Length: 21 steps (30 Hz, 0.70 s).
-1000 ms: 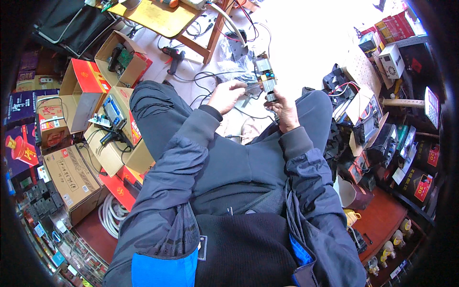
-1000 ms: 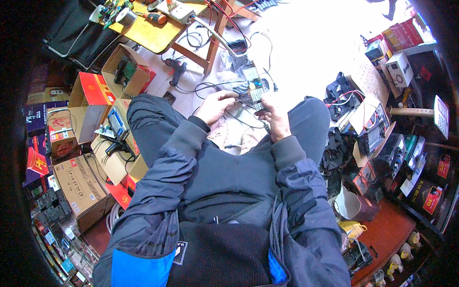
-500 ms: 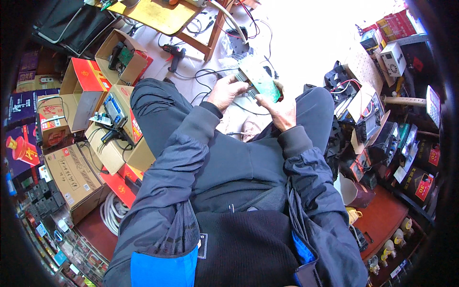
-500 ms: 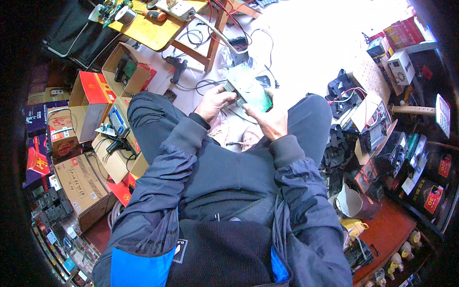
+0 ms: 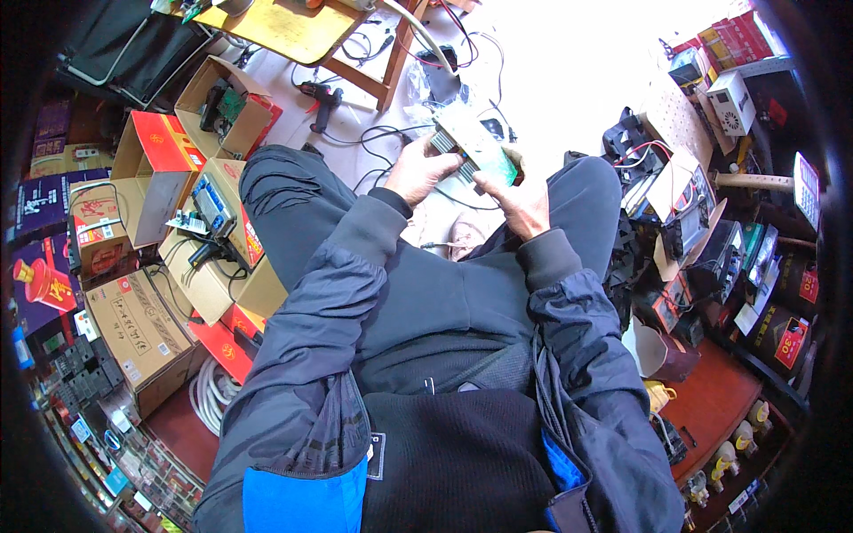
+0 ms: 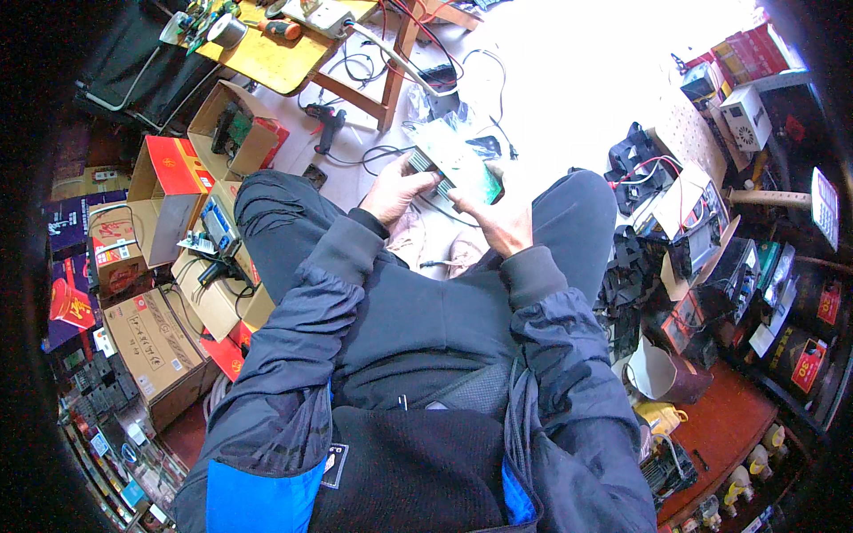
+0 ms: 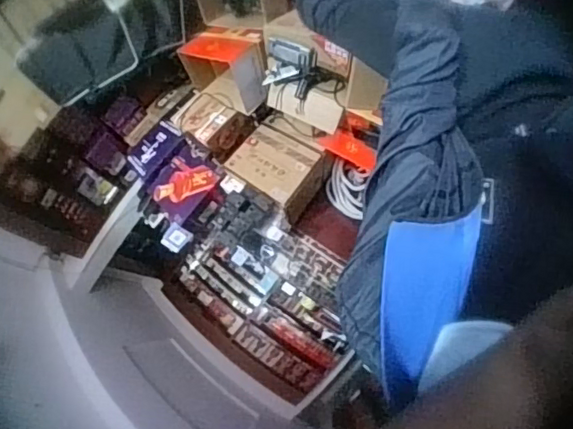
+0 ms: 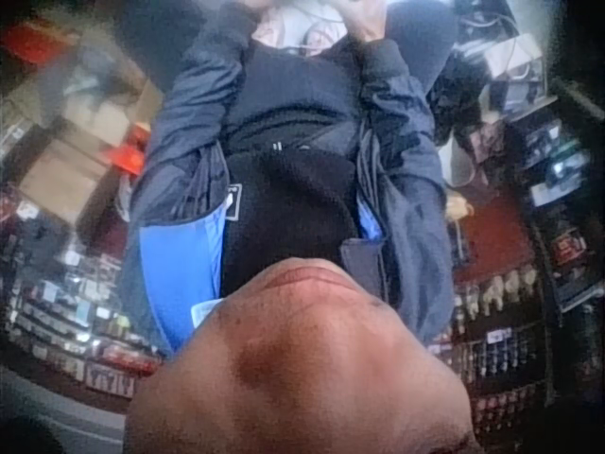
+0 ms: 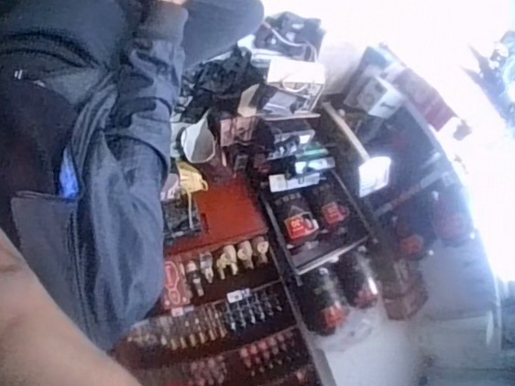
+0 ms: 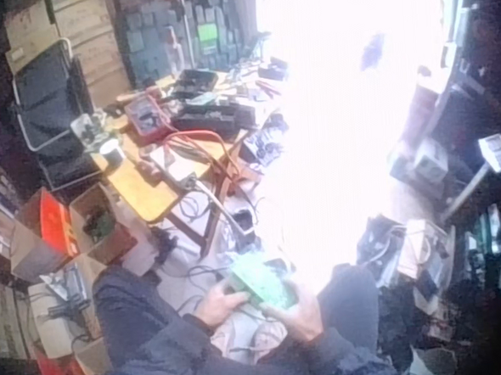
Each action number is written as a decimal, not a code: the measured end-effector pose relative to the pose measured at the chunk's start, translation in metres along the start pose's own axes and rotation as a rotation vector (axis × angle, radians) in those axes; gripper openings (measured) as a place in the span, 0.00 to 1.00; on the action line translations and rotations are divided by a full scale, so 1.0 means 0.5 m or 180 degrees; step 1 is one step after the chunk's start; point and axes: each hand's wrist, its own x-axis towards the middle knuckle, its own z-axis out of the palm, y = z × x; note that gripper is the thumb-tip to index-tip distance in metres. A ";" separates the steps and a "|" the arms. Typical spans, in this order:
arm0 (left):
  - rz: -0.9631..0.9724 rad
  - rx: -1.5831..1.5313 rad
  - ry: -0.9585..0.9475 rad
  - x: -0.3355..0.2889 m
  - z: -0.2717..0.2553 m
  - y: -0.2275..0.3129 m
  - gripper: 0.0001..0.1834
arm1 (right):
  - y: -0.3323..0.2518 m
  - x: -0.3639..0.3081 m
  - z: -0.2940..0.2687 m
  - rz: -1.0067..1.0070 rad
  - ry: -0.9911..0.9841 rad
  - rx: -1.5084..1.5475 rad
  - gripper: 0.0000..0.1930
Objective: The person sits on the floor and uses a multimeter to test a green circuit board. They connect the multimeter probes to different points on the board, flip the board over to inspect both sides, and adjust the multimeter settings.
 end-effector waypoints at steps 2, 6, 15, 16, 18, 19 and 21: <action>-0.0027 0.0067 0.0003 -0.001 0.000 0.004 0.25 | 0.003 -0.001 0.001 0.0072 -0.0042 0.0161 0.43; -0.0111 0.0186 -0.0058 -0.002 -0.003 0.010 0.25 | 0.012 0.005 0.005 0.0183 -0.0151 0.0379 0.41; -0.0010 -0.0107 0.0046 0.006 -0.001 -0.004 0.22 | 0.019 0.010 0.006 0.0374 -0.0345 0.0803 0.30; -0.0028 -0.0149 0.0026 0.007 -0.003 -0.004 0.21 | 0.019 0.012 0.005 0.0363 -0.0367 0.0774 0.29; -0.0085 -0.0267 0.0014 0.007 -0.005 -0.003 0.20 | 0.016 0.014 0.003 0.0391 -0.0375 0.0672 0.29; -0.0059 -0.0351 -0.0050 0.006 -0.005 -0.002 0.20 | 0.015 0.014 0.000 0.0417 -0.0462 0.0701 0.28; -0.0079 -0.0533 -0.0127 0.003 -0.004 0.002 0.18 | 0.011 0.015 -0.006 0.0522 -0.0564 0.0683 0.28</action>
